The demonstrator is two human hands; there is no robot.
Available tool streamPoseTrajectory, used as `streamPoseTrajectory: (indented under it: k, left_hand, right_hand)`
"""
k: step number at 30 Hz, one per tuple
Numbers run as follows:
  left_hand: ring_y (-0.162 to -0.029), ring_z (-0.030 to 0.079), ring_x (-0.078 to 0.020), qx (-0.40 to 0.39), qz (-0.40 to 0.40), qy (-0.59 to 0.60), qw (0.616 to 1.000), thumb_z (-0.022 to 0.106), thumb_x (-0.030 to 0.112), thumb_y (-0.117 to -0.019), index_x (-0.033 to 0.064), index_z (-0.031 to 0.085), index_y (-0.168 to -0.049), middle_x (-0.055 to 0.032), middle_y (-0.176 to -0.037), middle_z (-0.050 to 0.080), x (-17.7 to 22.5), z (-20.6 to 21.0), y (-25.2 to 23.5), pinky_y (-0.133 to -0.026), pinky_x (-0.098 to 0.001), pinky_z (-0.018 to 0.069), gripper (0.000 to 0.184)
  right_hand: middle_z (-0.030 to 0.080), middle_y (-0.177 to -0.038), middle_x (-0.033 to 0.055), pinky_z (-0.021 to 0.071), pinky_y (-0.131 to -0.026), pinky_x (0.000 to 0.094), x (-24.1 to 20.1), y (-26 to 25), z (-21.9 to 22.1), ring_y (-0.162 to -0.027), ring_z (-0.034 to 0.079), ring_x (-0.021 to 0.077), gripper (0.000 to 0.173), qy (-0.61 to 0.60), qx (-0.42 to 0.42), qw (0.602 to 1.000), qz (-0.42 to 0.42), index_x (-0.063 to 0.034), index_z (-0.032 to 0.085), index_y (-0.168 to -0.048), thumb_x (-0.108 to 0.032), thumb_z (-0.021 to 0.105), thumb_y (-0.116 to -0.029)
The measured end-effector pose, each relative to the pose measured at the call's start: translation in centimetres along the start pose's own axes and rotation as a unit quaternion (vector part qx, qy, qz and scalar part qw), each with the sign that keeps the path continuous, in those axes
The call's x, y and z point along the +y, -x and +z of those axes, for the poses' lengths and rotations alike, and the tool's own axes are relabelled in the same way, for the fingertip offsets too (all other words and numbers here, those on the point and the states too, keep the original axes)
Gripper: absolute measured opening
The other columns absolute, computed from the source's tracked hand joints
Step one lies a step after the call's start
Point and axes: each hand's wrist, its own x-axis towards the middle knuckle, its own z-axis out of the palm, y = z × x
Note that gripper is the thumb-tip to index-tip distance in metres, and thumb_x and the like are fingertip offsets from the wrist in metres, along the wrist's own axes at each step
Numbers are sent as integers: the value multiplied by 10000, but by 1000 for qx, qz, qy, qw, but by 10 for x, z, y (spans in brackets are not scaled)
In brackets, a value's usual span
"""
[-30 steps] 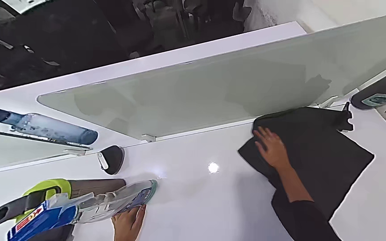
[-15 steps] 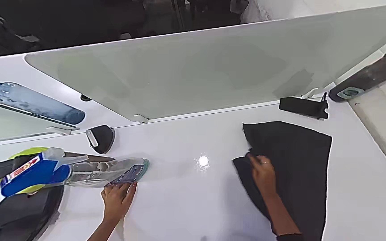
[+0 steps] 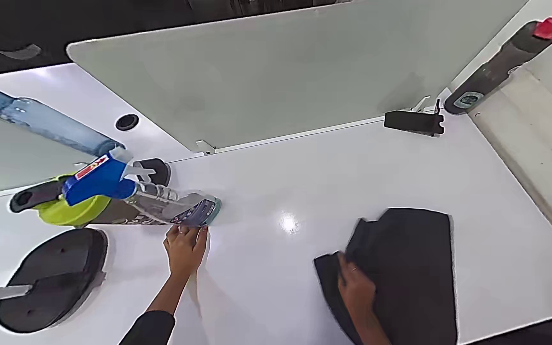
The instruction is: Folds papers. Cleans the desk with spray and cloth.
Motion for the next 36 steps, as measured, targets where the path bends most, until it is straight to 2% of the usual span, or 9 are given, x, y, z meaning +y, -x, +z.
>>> streamPoseTrajectory:
  k: [4, 10, 13, 17, 20, 23, 27, 29, 36]
  left_hand:
    - [-1387, 382, -576, -25, -1, 15, 1000, 375, 483, -1018, -30, 721, -1160, -320, -1339, 601, -3, -2, 2, -1096, -728, 236, 635]
    - [-1411, 360, -569, -28, 0, 18, 999, 377, 454, -1017, -29, 705, -1204, -333, -1388, 560, -4, 0, 1, -1123, -706, 235, 613]
    - [-1414, 366, -559, -30, 0, 15, 999, 378, 439, -1025, -39, 695, -1213, -330, -1389, 560, -4, 3, 3, -1138, -692, 234, 603]
    - [-1415, 364, -558, -34, 0, 13, 999, 381, 451, -1024, -31, 702, -1198, -320, -1382, 570, -10, 4, 1, -1132, -699, 237, 605]
    - [-1403, 381, -557, -31, 4, 24, 999, 384, 468, -1019, -24, 715, -1170, -314, -1355, 592, -14, 4, 1, -1124, -704, 247, 612]
    - [-1397, 397, -543, -25, 8, 31, 999, 401, 471, -1016, -19, 727, -1147, -305, -1339, 607, -15, 4, 2, -1128, -694, 253, 603]
    - [-1385, 396, -564, -24, 3, 38, 999, 428, 436, -1011, -36, 729, -1130, -321, -1322, 609, -8, 1, 1, -1128, -698, 240, 572]
    - [-1364, 414, -565, -11, 0, 36, 999, 449, 436, -1009, -19, 746, -1098, -302, -1270, 645, -6, 1, 0, -1110, -706, 234, 550]
    - [-1348, 428, -559, -4, 3, 30, 1000, 446, 456, -1012, 8, 760, -1060, -265, -1209, 684, -7, 2, -1, -1089, -719, 234, 549]
  right_hand:
    - [725, -749, 192, 554, -510, 494, 35, 20, -17, -612, 715, 355, 235, -2, 10, 1000, 11, 18, 795, -1009, -89, 642, -868]
    - [676, -1147, 371, 456, -840, 733, 141, 12, -60, -1028, 662, 580, 360, 59, -10, 962, 268, 69, 653, -1305, -66, 604, -974]
    - [703, -1110, 336, 514, -779, 696, 52, 30, -45, -953, 702, 532, 354, 50, -44, 964, 256, 59, 666, -1291, -97, 607, -979]
    - [715, -689, 102, 538, -464, 387, -110, 92, -4, -548, 691, 244, 281, -10, -8, 1000, 21, -32, 805, -1064, -117, 639, -853]
    - [694, -666, 51, 505, -463, 314, -140, 108, 3, -529, 656, 185, 261, -66, -9, 994, -81, -83, 825, -999, -156, 661, -809]
    - [722, -714, 162, 550, -492, 469, -72, 76, -15, -599, 717, 316, 199, -8, -16, 999, 40, 19, 781, -877, -143, 670, -842]
    - [673, -1176, 360, 471, -879, 725, 76, 23, -53, -1059, 665, 560, 346, 23, -28, 960, 278, 97, 657, -1261, -104, 606, -984]
    - [666, -1195, 360, 448, -842, 740, 96, 16, -51, -1053, 656, 579, 370, 58, -2, 942, 330, 57, 641, -1311, -114, 602, -985]
    - [764, -884, 145, 587, -628, 460, -147, 94, -3, -754, 743, 300, 594, -29, -46, 995, 84, 7, 760, -1115, -513, 661, -845]
